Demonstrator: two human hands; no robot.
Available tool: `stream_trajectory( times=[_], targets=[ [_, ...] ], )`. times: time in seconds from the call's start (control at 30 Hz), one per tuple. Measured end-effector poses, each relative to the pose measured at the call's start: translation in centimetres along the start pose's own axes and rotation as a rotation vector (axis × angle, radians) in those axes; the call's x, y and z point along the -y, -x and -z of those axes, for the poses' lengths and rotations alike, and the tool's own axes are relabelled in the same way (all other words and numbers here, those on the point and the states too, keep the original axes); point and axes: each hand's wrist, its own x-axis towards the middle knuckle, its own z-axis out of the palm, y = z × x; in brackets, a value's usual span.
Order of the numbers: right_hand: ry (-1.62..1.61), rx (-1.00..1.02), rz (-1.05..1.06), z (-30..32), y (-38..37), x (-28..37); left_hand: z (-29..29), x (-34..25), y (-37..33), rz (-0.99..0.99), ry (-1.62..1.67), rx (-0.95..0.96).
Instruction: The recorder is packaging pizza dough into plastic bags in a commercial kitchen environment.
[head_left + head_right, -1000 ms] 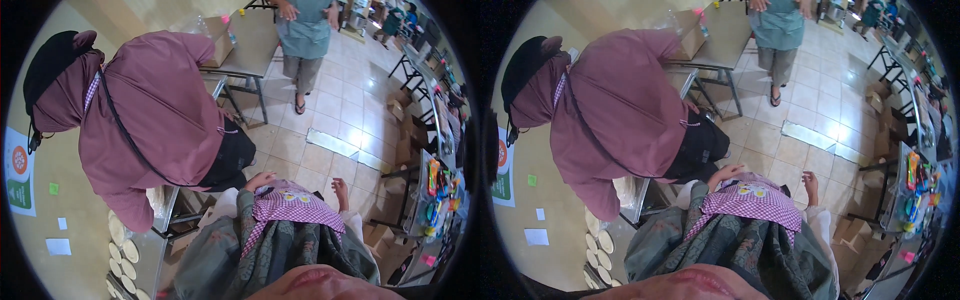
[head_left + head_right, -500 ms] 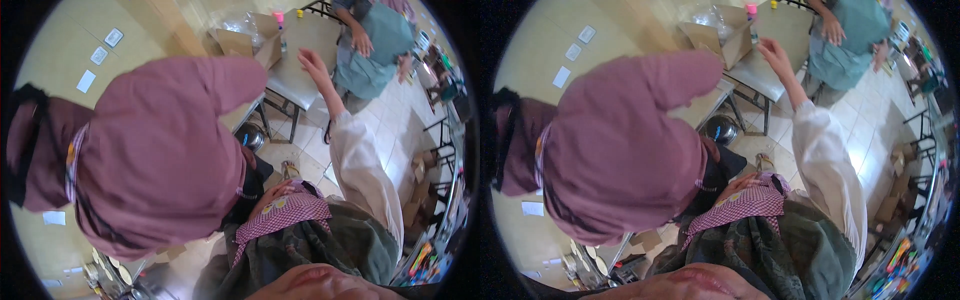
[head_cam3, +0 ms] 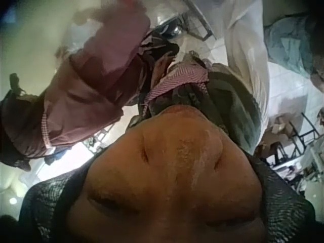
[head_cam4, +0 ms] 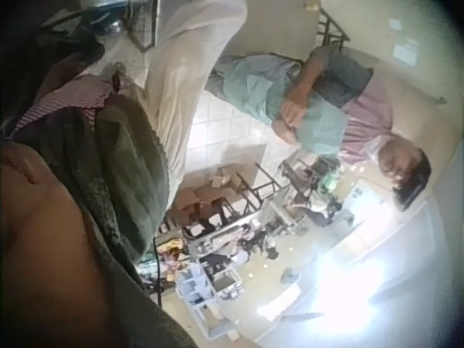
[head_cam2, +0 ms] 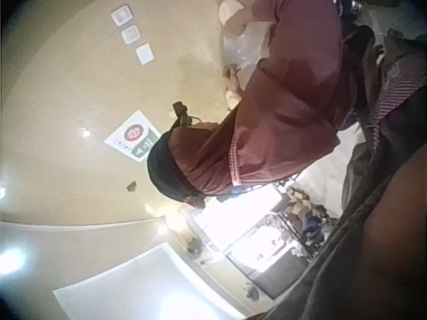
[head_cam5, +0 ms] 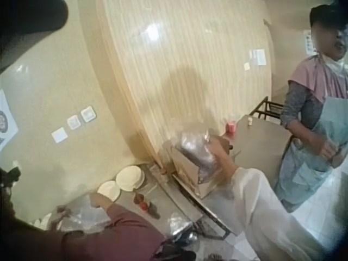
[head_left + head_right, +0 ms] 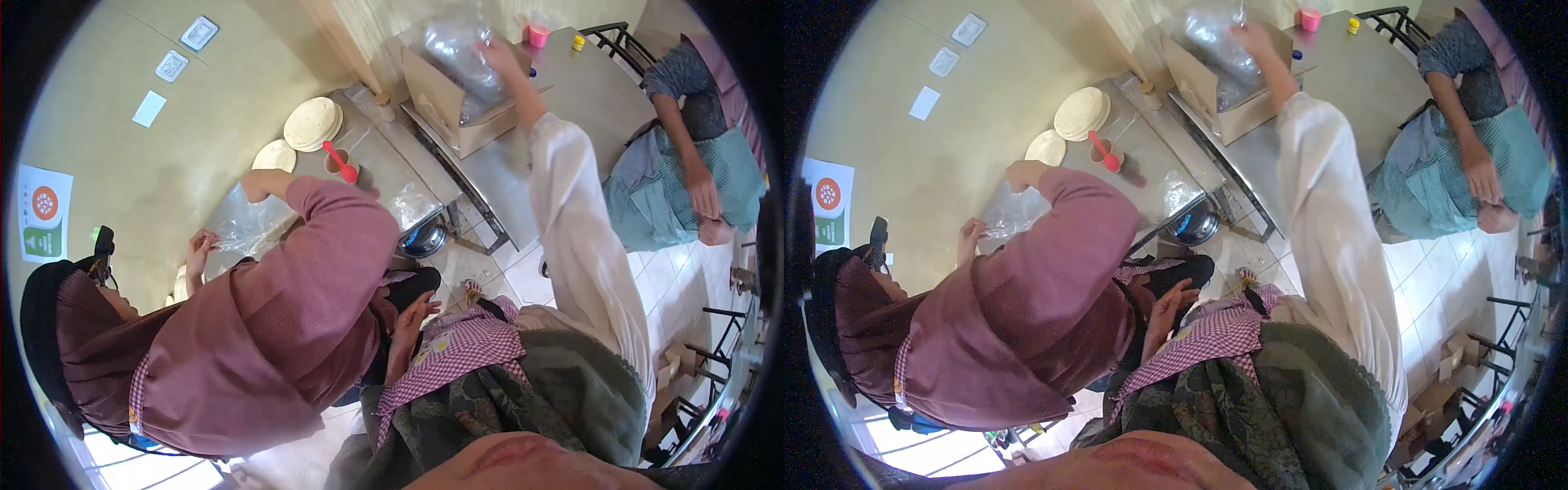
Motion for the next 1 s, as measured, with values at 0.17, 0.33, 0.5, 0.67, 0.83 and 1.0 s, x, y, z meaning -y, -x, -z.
stream_trajectory(
  times=[0.17, 0.33, 0.5, 0.67, 0.83, 1.0],
  targets=[
    [-0.321, -0.126, -0.051, 6.1, 1.0, 4.7, 0.9, -3.2, -1.7, -0.126, -0.12, 0.028],
    [-0.467, -0.311, -0.064, 9.5, 3.8, 6.3, -4.8, -7.9, -6.5, -0.29, -0.184, 0.192],
    [-0.25, 0.154, 0.346, 6.7, 12.5, 9.6, -9.7, -13.5, -11.3, -0.556, 0.036, 0.278],
    [0.283, 0.213, 0.821, 3.8, 22.7, 8.2, -12.3, -17.1, -16.0, -0.488, 0.232, 0.022],
    [0.328, 0.555, 0.852, 5.9, 22.1, 9.4, -10.9, -17.4, -17.8, -0.499, 0.275, -0.06],
    [0.536, -0.344, 0.663, 6.1, 17.6, 11.6, -10.2, -16.8, -17.6, -0.5, 0.368, 0.052]
  ],
)
